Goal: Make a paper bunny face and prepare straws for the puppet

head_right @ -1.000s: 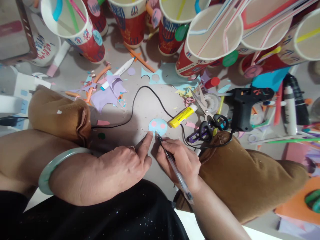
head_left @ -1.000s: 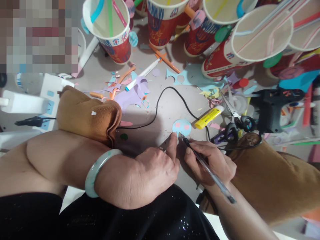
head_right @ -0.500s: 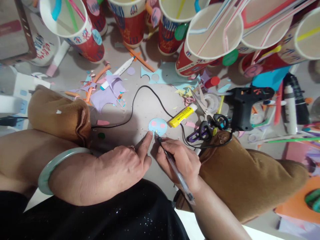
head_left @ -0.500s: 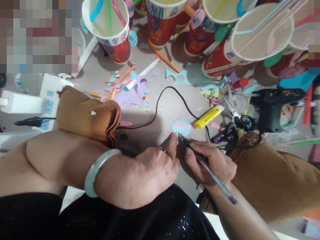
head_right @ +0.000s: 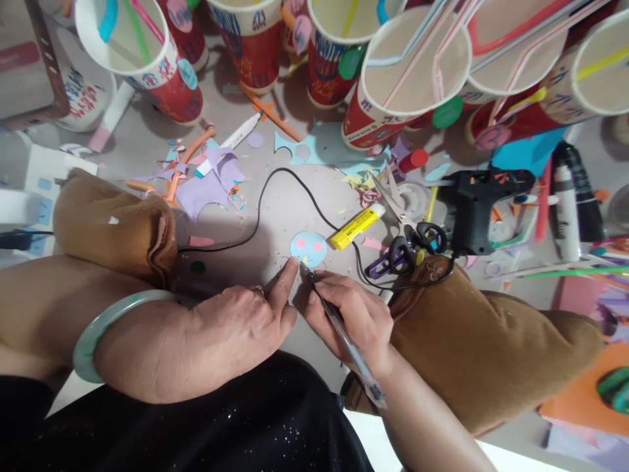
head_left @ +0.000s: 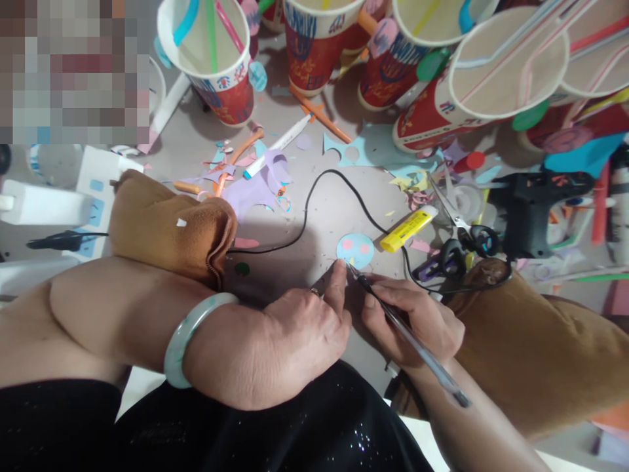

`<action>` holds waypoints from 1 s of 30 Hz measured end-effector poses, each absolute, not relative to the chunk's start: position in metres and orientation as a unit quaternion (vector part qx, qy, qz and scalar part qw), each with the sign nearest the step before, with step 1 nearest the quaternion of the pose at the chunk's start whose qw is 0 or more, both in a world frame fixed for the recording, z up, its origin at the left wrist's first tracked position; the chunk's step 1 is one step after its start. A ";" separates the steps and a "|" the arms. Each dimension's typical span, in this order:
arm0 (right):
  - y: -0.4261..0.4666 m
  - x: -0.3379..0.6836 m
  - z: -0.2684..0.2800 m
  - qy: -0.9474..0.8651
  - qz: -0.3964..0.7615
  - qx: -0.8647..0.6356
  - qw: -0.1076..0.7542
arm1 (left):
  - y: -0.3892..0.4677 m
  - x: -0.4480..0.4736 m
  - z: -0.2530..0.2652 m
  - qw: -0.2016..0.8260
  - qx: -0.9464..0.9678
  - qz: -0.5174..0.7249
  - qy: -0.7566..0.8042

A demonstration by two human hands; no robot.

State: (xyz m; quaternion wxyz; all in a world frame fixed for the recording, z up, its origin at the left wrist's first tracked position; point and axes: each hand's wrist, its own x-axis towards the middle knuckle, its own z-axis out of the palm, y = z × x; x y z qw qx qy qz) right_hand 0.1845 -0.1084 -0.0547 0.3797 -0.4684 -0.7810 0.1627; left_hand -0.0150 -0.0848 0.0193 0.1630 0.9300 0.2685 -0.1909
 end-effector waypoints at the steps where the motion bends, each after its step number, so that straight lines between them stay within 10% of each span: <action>1: -0.109 0.184 -0.055 -0.780 0.161 -0.471 0.379 | -0.084 -0.015 0.020 0.167 0.929 -0.199 0.265; 30: -0.111 0.181 -0.052 -0.753 0.143 -0.518 0.380 | -0.079 -0.012 0.024 0.163 0.927 -0.227 0.251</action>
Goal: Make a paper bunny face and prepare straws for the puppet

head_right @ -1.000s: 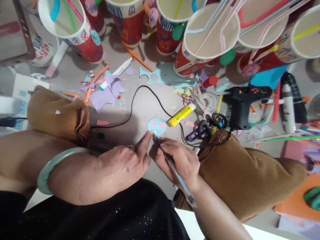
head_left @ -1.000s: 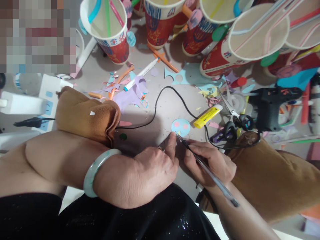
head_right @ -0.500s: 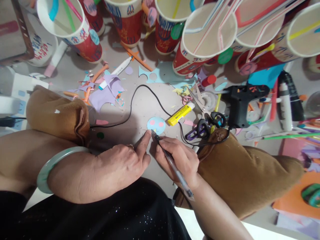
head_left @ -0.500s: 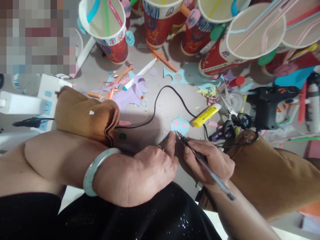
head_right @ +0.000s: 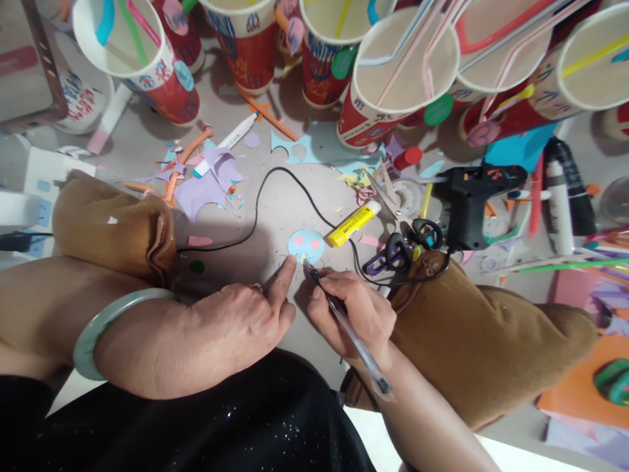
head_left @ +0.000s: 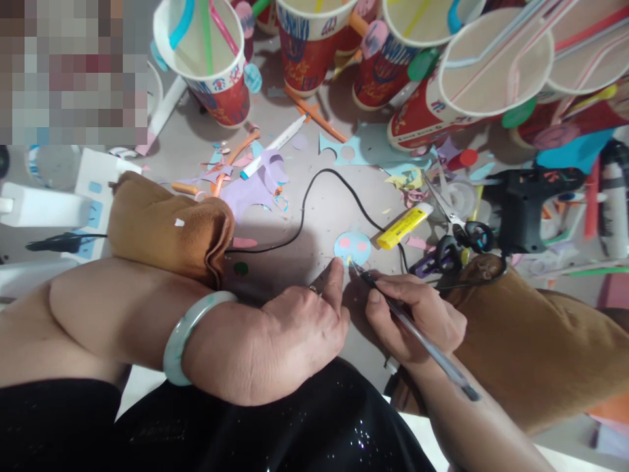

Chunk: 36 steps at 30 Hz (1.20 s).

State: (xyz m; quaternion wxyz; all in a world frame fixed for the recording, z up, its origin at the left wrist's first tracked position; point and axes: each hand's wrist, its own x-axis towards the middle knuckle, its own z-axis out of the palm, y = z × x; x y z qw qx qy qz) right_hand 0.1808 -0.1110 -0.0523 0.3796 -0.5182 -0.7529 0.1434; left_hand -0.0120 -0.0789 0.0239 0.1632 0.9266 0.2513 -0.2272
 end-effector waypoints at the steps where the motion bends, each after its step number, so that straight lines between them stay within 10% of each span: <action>1: -0.111 0.181 -0.052 -0.754 0.145 -0.516 0.379 | -0.080 -0.012 0.023 0.162 0.927 -0.222 0.255; 36: -0.109 0.181 -0.057 -0.764 0.153 -0.500 0.379 | -0.077 -0.012 0.026 0.177 0.922 -0.236 0.253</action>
